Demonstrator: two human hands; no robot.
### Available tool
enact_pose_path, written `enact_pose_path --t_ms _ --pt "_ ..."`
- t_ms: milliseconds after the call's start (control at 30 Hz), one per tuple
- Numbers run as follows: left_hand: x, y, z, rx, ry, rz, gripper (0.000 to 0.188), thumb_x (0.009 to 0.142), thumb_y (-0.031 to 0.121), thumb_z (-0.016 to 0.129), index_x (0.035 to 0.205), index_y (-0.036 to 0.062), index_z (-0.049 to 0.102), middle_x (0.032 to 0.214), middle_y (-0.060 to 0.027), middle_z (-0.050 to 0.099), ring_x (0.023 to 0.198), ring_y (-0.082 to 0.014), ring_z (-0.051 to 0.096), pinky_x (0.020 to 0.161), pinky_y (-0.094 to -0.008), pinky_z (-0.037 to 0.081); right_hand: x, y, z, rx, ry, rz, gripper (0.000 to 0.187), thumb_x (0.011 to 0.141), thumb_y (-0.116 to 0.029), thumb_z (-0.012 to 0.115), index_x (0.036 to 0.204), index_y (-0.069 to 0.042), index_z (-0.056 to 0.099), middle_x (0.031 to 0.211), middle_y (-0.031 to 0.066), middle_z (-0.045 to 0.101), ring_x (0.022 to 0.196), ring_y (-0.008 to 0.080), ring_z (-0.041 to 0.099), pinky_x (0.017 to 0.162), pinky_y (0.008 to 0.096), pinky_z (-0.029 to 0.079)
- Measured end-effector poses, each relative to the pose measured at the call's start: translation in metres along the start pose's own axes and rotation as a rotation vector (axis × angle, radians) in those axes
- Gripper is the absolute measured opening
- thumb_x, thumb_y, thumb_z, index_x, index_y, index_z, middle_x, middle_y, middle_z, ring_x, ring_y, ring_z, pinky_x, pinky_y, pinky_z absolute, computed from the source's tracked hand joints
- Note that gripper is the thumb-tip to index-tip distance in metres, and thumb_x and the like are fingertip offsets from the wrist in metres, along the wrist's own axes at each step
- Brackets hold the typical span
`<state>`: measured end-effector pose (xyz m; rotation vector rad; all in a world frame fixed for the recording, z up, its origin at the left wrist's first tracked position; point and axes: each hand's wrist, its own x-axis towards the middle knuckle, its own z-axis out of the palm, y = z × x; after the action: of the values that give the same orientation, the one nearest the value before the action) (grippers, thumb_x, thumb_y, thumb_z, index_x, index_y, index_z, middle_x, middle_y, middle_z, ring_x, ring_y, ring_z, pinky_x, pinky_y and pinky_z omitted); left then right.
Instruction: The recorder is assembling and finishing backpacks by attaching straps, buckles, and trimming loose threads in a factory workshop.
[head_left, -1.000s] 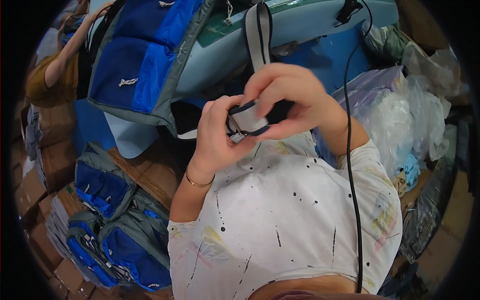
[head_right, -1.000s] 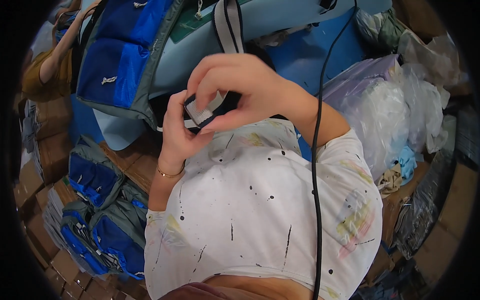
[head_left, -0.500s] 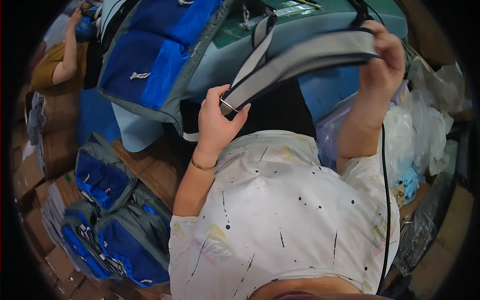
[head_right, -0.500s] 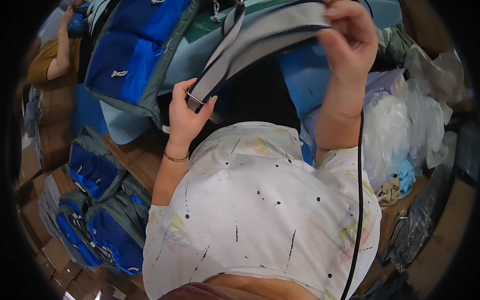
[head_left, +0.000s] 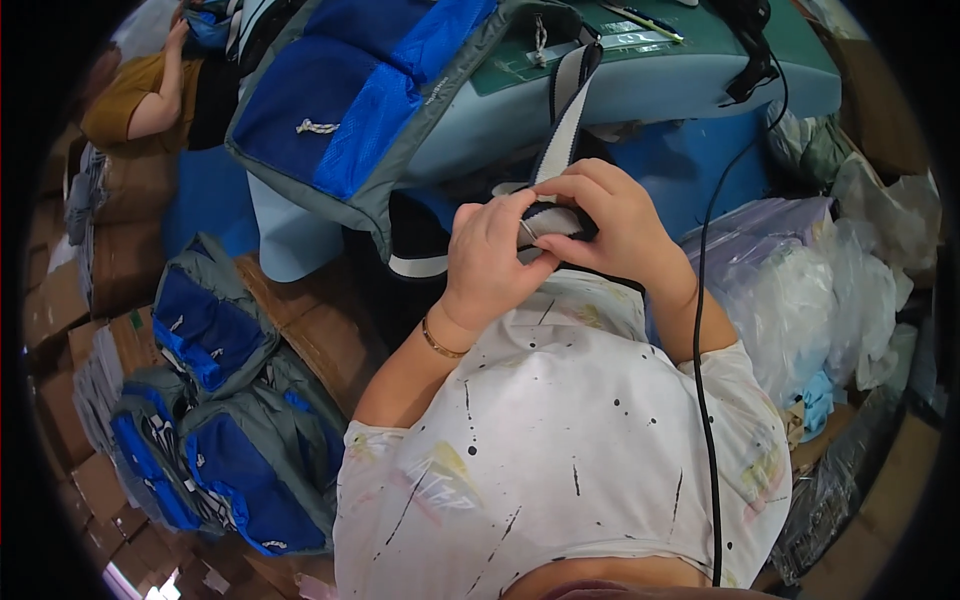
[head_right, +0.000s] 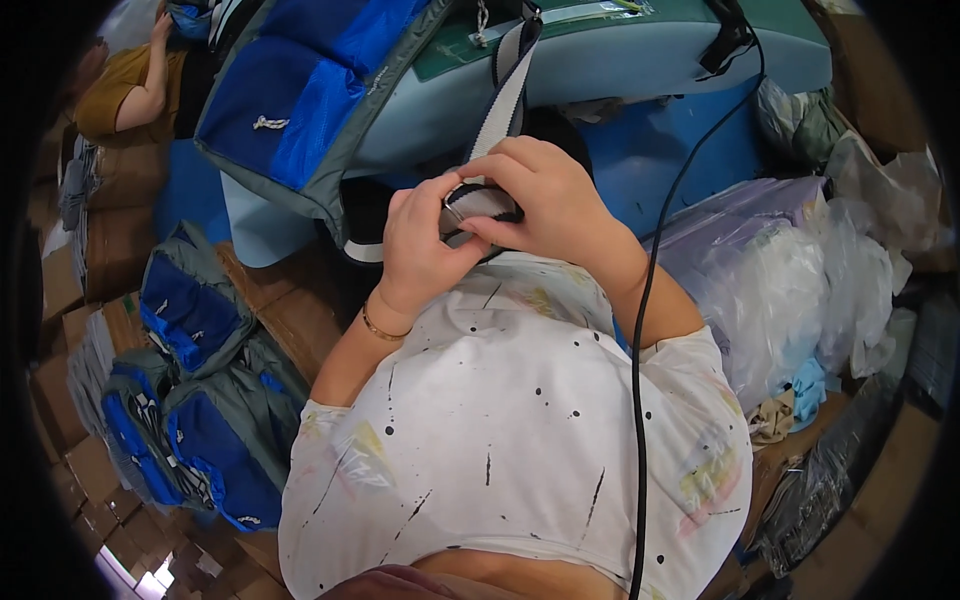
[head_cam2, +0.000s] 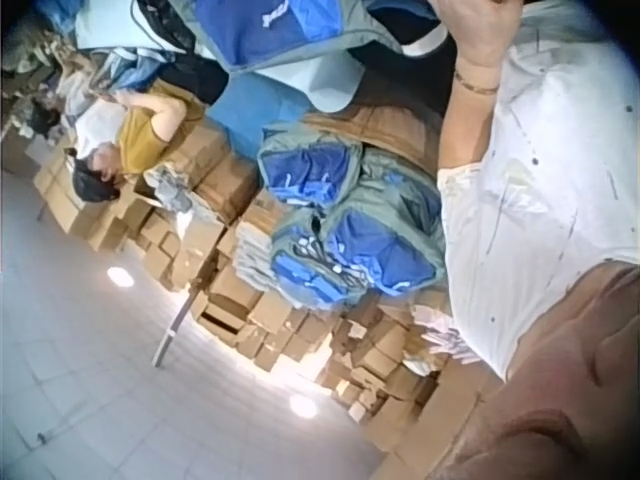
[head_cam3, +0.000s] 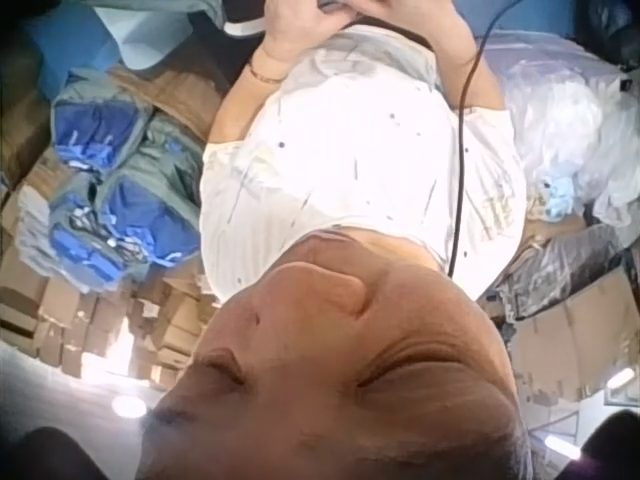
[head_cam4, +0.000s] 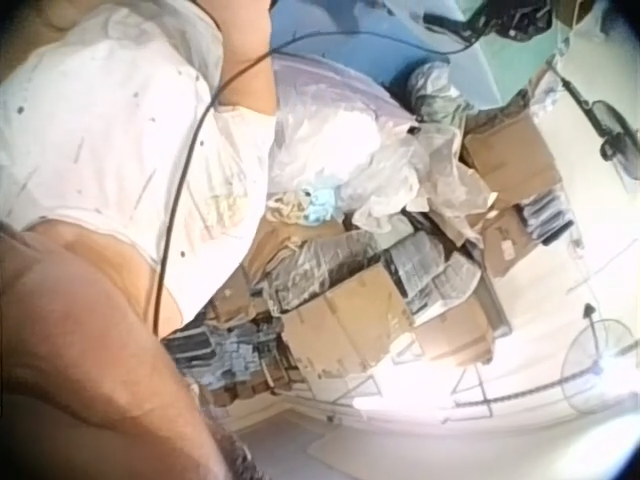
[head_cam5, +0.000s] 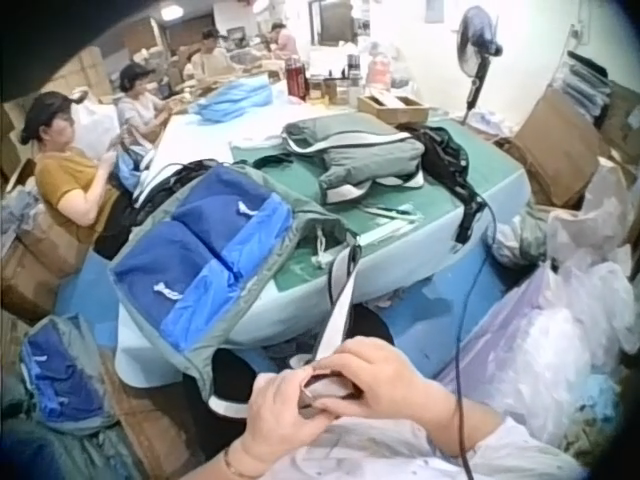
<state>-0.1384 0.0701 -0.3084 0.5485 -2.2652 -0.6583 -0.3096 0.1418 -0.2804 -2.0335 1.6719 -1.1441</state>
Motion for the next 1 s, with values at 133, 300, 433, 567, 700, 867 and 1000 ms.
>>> enact_pose_path --t_ms 133,300,433,567,700,867,1000 --pt "-0.002 0.001 0.003 0.017 -0.019 0.03 0.054 0.063 0.016 0.075 0.112 0.0037 0.055 0.089 -0.0072 0.06 0.077 -0.0244 0.058 0.072 -0.0363 0.038 0.0 0.003 0.003 0.055 0.054 -0.045 0.036 0.062 -0.016 0.08 0.092 -0.008 0.062 0.083 0.0077 0.055 0.075 0.0247 0.054 0.062 0.0328 0.045" --pt "-0.001 -0.002 -0.002 0.141 -0.003 0.046 0.056 0.062 0.018 0.075 0.112 0.0032 0.055 0.088 -0.0081 0.059 0.078 -0.0251 0.057 0.076 -0.0369 0.037 -0.004 0.009 0.002 -0.12 0.223 -0.256 0.036 0.062 -0.008 0.081 0.091 -0.008 0.06 0.081 0.0079 0.054 0.07 0.0222 0.054 0.058 0.0316 0.044" --pt "-0.006 -0.013 -0.013 0.26 0.047 -0.019 0.055 0.062 0.02 0.075 0.111 0.0025 0.056 0.089 -0.0085 0.059 0.082 -0.0254 0.057 0.082 -0.0385 0.036 -0.017 0.027 -0.031 -0.019 0.535 -0.075 0.026 0.072 -0.002 0.077 0.089 -0.005 0.057 0.083 0.0075 0.057 0.071 0.0174 0.056 0.063 0.0261 0.045" --pt "-0.004 -0.02 -0.032 0.354 0.049 -0.007 0.054 0.062 0.021 0.075 0.11 0.0032 0.057 0.085 -0.0069 0.059 0.083 -0.0247 0.056 0.082 -0.0387 0.036 -0.016 0.035 -0.05 0.117 0.728 -0.033 0.019 0.08 0.003 0.07 0.092 -0.002 0.057 0.086 0.0052 0.054 0.074 0.0103 0.051 0.064 0.0203 0.041" --pt "0.0 -0.021 -0.053 0.491 -0.007 -0.024 0.051 0.062 0.019 0.075 0.108 0.005 0.06 0.086 -0.005 0.061 0.08 -0.0245 0.056 0.083 -0.0376 0.037 -0.016 0.03 -0.06 0.367 0.639 0.022 0.017 0.08 -0.002 0.071 0.09 -0.002 0.057 0.087 0.0041 0.053 0.076 0.0114 0.051 0.065 0.0207 0.04" --pt "-0.004 -0.04 -0.062 0.388 -0.12 -0.053 0.053 0.061 0.016 0.077 0.111 0.006 0.059 0.091 -0.0085 0.065 0.078 -0.0279 0.056 0.081 -0.0355 0.04 -0.009 0.016 -0.06 0.935 -0.532 -0.29 0.03 0.078 -0.023 0.074 0.095 0.0 0.063 0.088 0.0116 0.061 0.08 0.0249 0.058 0.07 0.0325 0.045" --pt "-0.004 -0.043 -0.066 0.319 -0.107 0.048 0.055 0.064 0.015 0.077 0.114 0.007 0.056 0.099 -0.0103 0.063 0.086 -0.0323 0.055 0.082 -0.0388 0.043 -0.005 0.005 -0.018 0.933 -0.63 -0.084 0.02 0.086 -0.017 0.069 0.097 -0.001 0.065 0.091 0.0085 0.064 0.077 0.0225 0.061 0.066 0.0298 0.048"
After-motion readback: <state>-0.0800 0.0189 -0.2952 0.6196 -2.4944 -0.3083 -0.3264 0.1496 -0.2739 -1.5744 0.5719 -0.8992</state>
